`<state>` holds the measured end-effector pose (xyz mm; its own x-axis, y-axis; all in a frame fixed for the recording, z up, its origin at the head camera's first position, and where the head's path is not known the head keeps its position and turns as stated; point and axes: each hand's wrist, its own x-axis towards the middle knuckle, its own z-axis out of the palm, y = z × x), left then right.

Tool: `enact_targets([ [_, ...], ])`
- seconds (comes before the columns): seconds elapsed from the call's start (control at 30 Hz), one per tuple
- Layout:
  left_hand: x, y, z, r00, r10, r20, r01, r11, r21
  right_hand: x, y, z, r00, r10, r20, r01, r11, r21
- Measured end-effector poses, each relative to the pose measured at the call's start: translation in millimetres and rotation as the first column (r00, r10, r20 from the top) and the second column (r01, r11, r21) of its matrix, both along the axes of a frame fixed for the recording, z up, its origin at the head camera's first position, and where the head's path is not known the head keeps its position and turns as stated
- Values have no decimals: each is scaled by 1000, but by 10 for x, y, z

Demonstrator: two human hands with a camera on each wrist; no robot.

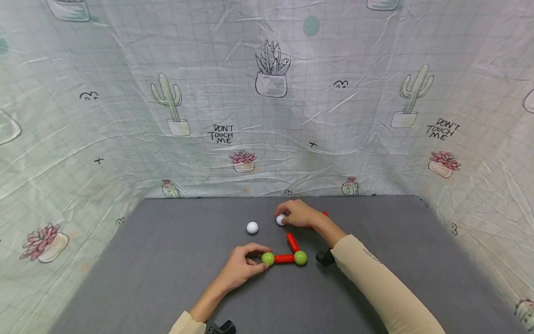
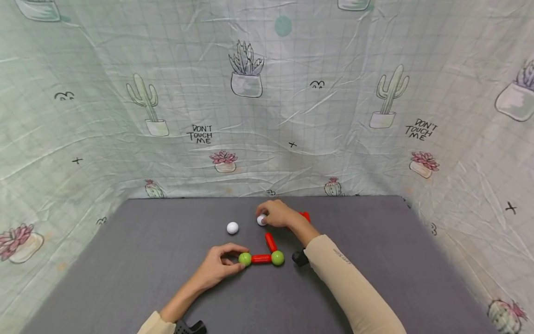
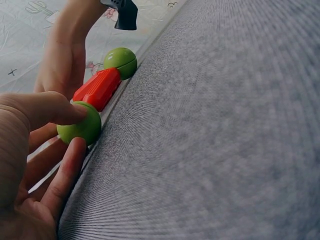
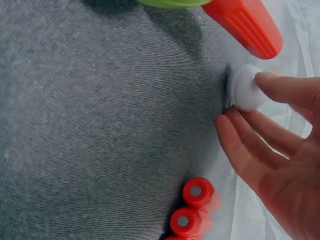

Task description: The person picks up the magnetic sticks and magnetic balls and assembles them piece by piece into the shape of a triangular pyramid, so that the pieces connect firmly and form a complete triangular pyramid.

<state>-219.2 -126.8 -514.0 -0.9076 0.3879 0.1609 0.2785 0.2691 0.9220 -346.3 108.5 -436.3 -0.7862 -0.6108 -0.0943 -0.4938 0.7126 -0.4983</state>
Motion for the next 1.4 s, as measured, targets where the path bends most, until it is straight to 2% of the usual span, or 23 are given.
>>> enact_targets([
  [0.23, 1, 6, -2, 1000, 1, 3, -1, 1000, -2, 2, 37, -13, 1000, -18, -13, 17, 999, -32],
  [0.47, -4, 10, -12, 1000, 9, -13, -10, 1000, -12, 12, 82, 7, 993, -78, 94, 89, 989, -122],
  [0.63, -2, 12, -10, 1000, 14, -10, -14, 1000, -23, 65, 118, 39, 986, -101, 133, 123, 977, -174],
  [0.9, -1, 19, -7, 1000, 17, -13, -17, 1000, -21, 187, 194, 42, 974, -76, 213, 132, 955, -264],
  [1.2, 0, 25, -3, 1000, 20, -11, -20, 1000, -19, 293, 227, -17, 969, -55, 240, 134, 936, -324],
  [1.4, 0, 22, 1, 1000, 16, 1, -16, 1000, -17, 332, 238, -24, 965, -37, 261, 127, 934, -335],
])
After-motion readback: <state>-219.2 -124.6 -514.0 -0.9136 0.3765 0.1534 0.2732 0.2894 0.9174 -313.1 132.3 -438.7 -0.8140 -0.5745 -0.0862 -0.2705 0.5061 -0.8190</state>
